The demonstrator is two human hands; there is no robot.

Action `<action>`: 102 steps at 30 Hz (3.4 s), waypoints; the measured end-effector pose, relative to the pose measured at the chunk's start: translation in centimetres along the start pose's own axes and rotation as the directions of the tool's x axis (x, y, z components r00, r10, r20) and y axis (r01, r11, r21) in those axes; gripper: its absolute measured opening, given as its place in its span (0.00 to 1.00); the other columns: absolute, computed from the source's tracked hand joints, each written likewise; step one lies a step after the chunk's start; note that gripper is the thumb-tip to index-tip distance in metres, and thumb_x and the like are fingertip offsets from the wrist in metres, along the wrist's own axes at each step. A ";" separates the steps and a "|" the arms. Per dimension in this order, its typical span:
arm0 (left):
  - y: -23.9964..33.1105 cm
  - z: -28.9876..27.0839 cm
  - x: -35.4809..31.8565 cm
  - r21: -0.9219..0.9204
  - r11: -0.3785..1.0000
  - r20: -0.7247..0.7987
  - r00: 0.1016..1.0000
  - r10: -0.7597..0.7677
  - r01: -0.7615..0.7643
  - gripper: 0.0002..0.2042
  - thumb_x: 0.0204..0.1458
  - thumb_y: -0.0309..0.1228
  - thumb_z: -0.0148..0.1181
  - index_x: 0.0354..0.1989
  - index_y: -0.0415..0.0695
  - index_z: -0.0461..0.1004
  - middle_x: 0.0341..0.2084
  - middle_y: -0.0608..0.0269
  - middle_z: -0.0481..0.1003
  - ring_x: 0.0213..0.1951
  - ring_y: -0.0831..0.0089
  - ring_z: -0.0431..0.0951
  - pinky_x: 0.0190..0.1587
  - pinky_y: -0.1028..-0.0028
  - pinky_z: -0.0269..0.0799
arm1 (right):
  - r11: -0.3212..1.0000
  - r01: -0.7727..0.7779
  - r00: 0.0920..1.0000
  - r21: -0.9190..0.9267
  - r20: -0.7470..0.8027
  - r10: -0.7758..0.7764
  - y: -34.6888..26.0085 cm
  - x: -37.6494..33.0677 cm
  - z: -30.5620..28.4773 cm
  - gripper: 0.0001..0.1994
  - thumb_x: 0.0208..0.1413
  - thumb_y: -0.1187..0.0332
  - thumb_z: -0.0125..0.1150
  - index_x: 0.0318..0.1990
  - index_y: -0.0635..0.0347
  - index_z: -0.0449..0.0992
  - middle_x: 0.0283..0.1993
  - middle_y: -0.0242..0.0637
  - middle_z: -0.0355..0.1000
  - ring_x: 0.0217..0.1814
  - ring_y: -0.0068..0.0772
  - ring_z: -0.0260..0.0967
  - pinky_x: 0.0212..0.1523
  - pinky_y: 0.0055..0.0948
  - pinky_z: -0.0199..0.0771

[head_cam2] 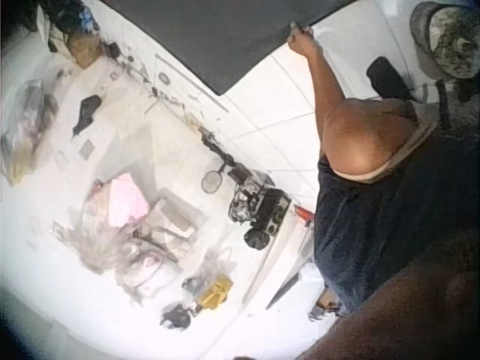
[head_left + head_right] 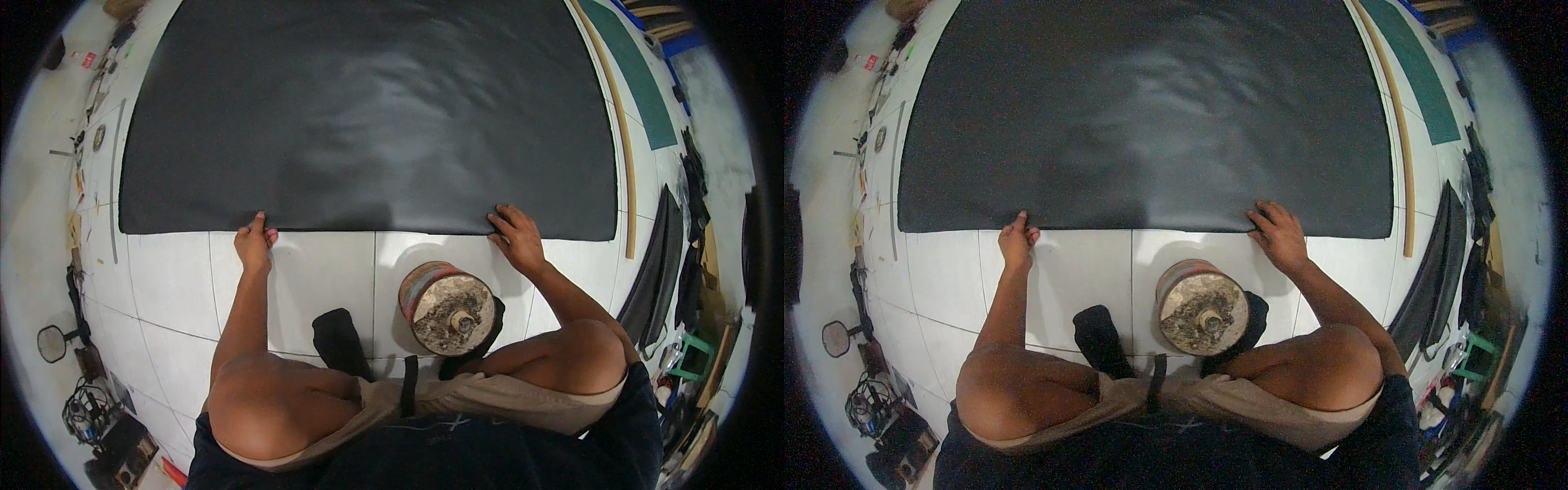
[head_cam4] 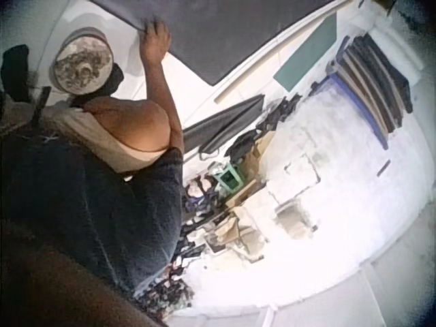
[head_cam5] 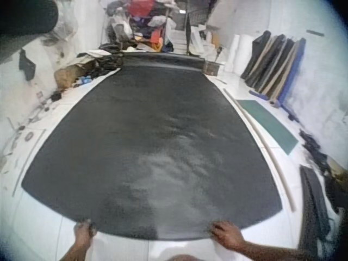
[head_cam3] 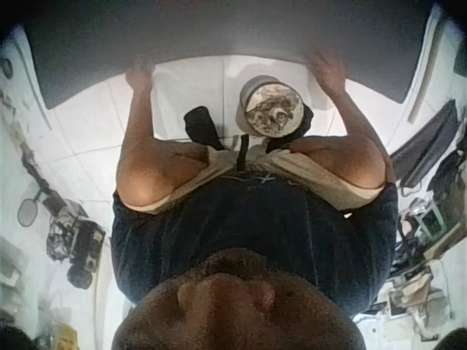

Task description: The person measures a large piece of black material on the floor using a wooden stick and then cuts it with shears.

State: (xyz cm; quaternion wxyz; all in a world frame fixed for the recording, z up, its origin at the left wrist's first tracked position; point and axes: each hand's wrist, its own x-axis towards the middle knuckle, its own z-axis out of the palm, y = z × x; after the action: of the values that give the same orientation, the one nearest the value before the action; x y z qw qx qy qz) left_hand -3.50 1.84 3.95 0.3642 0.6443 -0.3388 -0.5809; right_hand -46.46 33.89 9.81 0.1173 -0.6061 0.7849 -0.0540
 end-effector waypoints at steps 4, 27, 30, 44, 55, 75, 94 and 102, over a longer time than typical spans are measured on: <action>-0.5 0.1 0.2 -0.027 0.999 0.036 0.999 0.032 -0.031 0.15 0.54 0.33 0.66 0.26 0.42 0.65 0.21 0.61 0.71 0.20 0.74 0.74 0.21 0.77 0.75 | 0.999 0.010 0.999 0.036 -0.038 -0.008 0.5 -0.2 0.4 0.21 0.50 0.66 0.69 0.53 0.55 0.77 0.62 0.44 0.67 0.64 0.47 0.63 0.61 0.44 0.65; 2.4 -0.7 -2.8 0.718 0.290 0.371 0.700 0.610 -0.633 0.24 0.47 0.39 0.69 0.51 0.42 0.72 0.49 0.48 0.71 0.54 0.49 0.69 0.56 0.56 0.65 | 0.963 0.108 0.985 0.248 0.105 -0.138 -7.2 2.4 -7.6 0.21 0.44 0.60 0.73 0.44 0.61 0.76 0.51 0.49 0.73 0.48 0.48 0.72 0.46 0.45 0.70; 2.2 0.3 -5.0 0.655 0.020 0.666 0.590 0.455 -0.755 0.28 0.48 0.42 0.68 0.59 0.52 0.70 0.62 0.49 0.61 0.65 0.50 0.58 0.66 0.50 0.52 | 0.760 0.344 0.787 0.552 0.272 -0.554 -12.0 2.7 -10.5 0.24 0.42 0.49 0.74 0.39 0.56 0.76 0.35 0.42 0.77 0.39 0.47 0.77 0.43 0.42 0.75; -0.2 2.8 -3.9 0.649 0.016 0.710 0.614 0.344 -0.760 0.23 0.54 0.42 0.64 0.59 0.52 0.74 0.67 0.51 0.59 0.70 0.52 0.53 0.71 0.49 0.42 | 0.692 0.667 0.687 0.276 0.133 -0.715 -10.8 -2.8 -8.0 0.14 0.55 0.54 0.63 0.31 0.52 0.68 0.17 0.33 0.69 0.17 0.35 0.71 0.17 0.34 0.71; 0.4 2.1 -3.0 0.684 0.081 0.656 0.661 0.365 -0.725 0.22 0.53 0.42 0.65 0.56 0.52 0.76 0.66 0.51 0.60 0.70 0.52 0.53 0.71 0.48 0.40 | 0.886 0.399 0.906 0.235 -0.251 -0.342 -9.1 2.5 -10.7 0.13 0.47 0.58 0.69 0.29 0.55 0.73 0.15 0.35 0.68 0.15 0.36 0.69 0.17 0.34 0.69; 1.3 1.6 -2.1 0.681 0.024 0.718 0.673 0.179 -0.732 0.22 0.56 0.41 0.60 0.57 0.43 0.72 0.66 0.41 0.57 0.70 0.44 0.49 0.69 0.43 0.39 | 0.930 0.255 0.916 0.265 -0.374 -0.145 -5.7 10.2 -7.7 0.13 0.46 0.56 0.69 0.31 0.52 0.73 0.17 0.29 0.67 0.19 0.34 0.69 0.21 0.33 0.71; 39.5 24.5 -40.2 0.517 0.454 0.845 0.350 -0.405 -0.726 0.21 0.55 0.46 0.60 0.51 0.44 0.75 0.43 0.50 0.79 0.43 0.54 0.80 0.50 0.65 0.73 | 0.748 -0.516 0.775 0.417 0.600 0.200 -20.4 -18.6 -48.3 0.21 0.61 0.47 0.50 0.47 0.56 0.72 0.36 0.49 0.76 0.42 0.54 0.74 0.41 0.52 0.73; 44.3 12.9 -31.2 0.265 -0.411 0.494 0.489 -0.719 -0.872 0.14 0.61 0.42 0.50 0.48 0.53 0.78 0.42 0.51 0.79 0.47 0.55 0.77 0.53 0.52 0.71 | -0.117 -0.878 0.197 0.465 0.572 0.796 -9.2 -32.7 -53.4 0.27 0.54 0.43 0.57 0.46 0.59 0.79 0.41 0.50 0.79 0.47 0.51 0.76 0.50 0.42 0.75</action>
State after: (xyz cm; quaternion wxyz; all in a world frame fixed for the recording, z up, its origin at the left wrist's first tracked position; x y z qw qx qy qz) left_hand -19.88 5.28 57.01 -0.5153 0.1301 -0.8386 -0.1199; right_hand -43.33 59.92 67.36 0.3940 0.1385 0.8752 -0.2442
